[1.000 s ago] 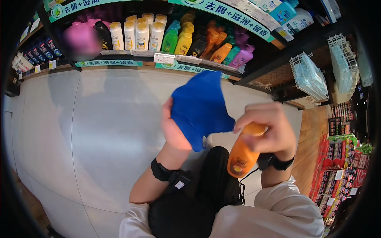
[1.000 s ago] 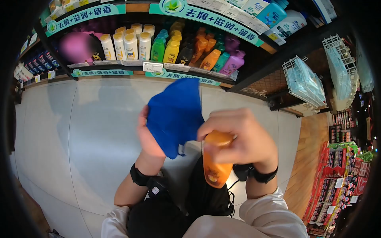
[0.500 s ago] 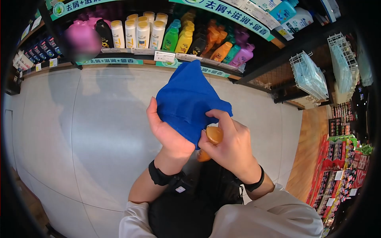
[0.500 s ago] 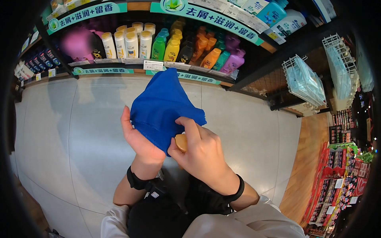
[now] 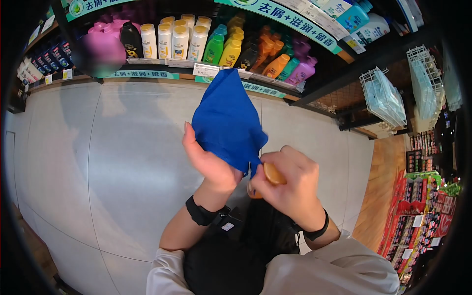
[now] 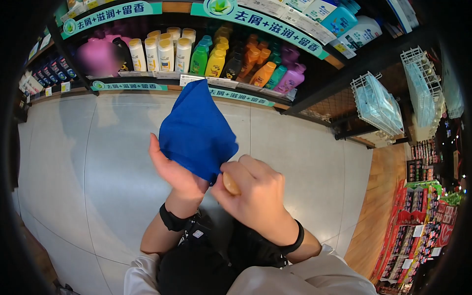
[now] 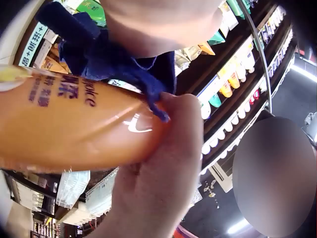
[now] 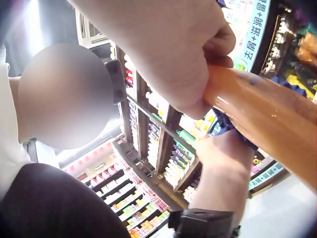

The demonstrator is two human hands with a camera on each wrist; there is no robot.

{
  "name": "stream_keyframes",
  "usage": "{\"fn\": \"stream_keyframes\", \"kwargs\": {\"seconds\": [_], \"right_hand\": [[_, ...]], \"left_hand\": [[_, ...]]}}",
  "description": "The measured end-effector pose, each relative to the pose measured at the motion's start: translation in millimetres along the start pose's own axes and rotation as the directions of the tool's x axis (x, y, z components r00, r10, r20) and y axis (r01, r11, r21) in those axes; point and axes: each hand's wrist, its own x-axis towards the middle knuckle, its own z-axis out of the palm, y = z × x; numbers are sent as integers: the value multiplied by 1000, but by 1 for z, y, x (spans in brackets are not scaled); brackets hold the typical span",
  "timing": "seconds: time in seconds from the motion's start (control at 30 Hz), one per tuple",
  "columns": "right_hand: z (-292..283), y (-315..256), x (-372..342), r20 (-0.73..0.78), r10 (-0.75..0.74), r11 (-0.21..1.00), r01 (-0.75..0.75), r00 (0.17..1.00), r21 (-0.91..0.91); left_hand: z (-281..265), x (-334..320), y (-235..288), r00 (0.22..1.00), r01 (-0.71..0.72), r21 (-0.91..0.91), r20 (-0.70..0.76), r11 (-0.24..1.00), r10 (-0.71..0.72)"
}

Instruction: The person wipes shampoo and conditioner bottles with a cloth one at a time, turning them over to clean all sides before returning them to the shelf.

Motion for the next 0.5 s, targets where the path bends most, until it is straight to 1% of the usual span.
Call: {"fn": "stream_keyframes", "kwargs": {"seconds": [0.03,0.07,0.13,0.17,0.23,0.27,0.33,0.37,0.43,0.47,0.5], "right_hand": [[-2,-5,1,1,-1,1000,1,1000,-1],[-4,-10,2,67,-16,999,14,998,29],[-2,-14,3,186,-40,996,24,982,90],[-3,-15,2,185,-39,996,23,982,88],[-8,-18,1,267,-69,968,0,961,249],[-15,-19,3,272,-110,953,24,956,301],[-37,-19,11,298,-109,955,17,948,295],[-47,-17,16,319,-106,958,12,942,286],[-66,-9,31,310,-88,970,10,947,244],[-71,-4,40,303,-102,966,21,947,257],[-74,3,48,329,-139,962,48,934,270]], "left_hand": [[-2,1,0,1000,-1,15,-6,1000,1],[-3,1,-1,1000,1,13,-7,1000,-1],[-5,2,-1,998,18,74,-56,997,-14],[-6,3,0,998,21,74,-55,997,-17],[-8,8,5,991,130,69,18,989,-132],[-13,11,7,992,125,68,15,990,-126],[-24,19,10,989,139,124,34,982,-144],[-22,20,13,989,140,125,34,982,-145],[-10,17,20,924,381,-43,56,924,-378],[-6,14,20,923,383,-41,58,923,-380],[-2,9,17,881,462,-24,121,886,-457]]}}
